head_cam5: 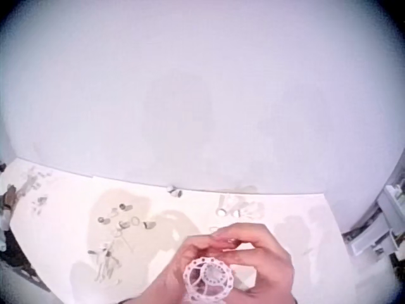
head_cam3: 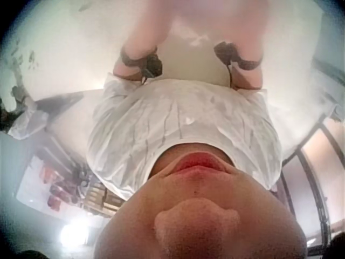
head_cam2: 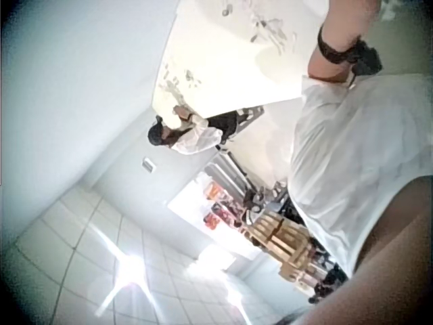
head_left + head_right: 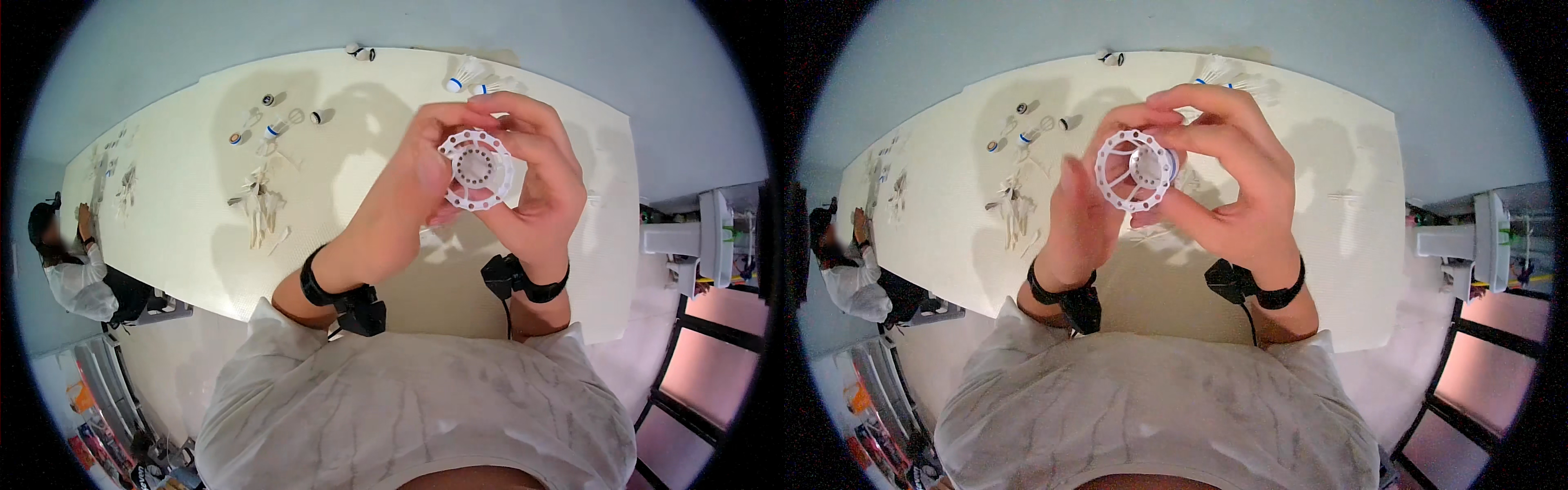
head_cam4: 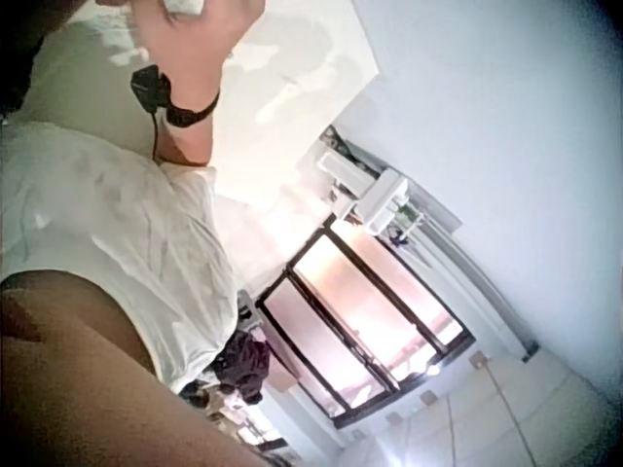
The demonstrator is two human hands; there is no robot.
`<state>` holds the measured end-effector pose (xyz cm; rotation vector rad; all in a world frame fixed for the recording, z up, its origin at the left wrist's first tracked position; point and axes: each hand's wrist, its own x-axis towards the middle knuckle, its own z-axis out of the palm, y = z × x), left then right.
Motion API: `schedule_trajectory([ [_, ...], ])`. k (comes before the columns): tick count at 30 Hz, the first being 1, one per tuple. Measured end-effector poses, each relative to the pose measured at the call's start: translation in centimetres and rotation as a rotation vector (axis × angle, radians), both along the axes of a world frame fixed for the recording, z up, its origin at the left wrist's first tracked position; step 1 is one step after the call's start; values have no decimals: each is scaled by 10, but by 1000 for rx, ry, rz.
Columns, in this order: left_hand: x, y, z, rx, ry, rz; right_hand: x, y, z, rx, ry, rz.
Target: Assembling shuttlecocks by manually inserting feathers into the plastic base.
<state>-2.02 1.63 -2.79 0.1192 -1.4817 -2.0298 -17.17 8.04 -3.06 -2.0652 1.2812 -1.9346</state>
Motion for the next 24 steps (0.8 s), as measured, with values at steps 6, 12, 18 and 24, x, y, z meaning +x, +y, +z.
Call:
schedule_trajectory([
  [6,7,-4,2,-657,116,517,1,4,3,-34,-176,-39],
  [12,7,-3,2,-945,92,623,-3,12,7,-31,-19,-169],
  [18,9,-10,0,-1045,128,682,1,14,7,-129,69,-263],
  [24,6,-9,6,-1130,130,738,-5,13,6,-126,88,-236],
])
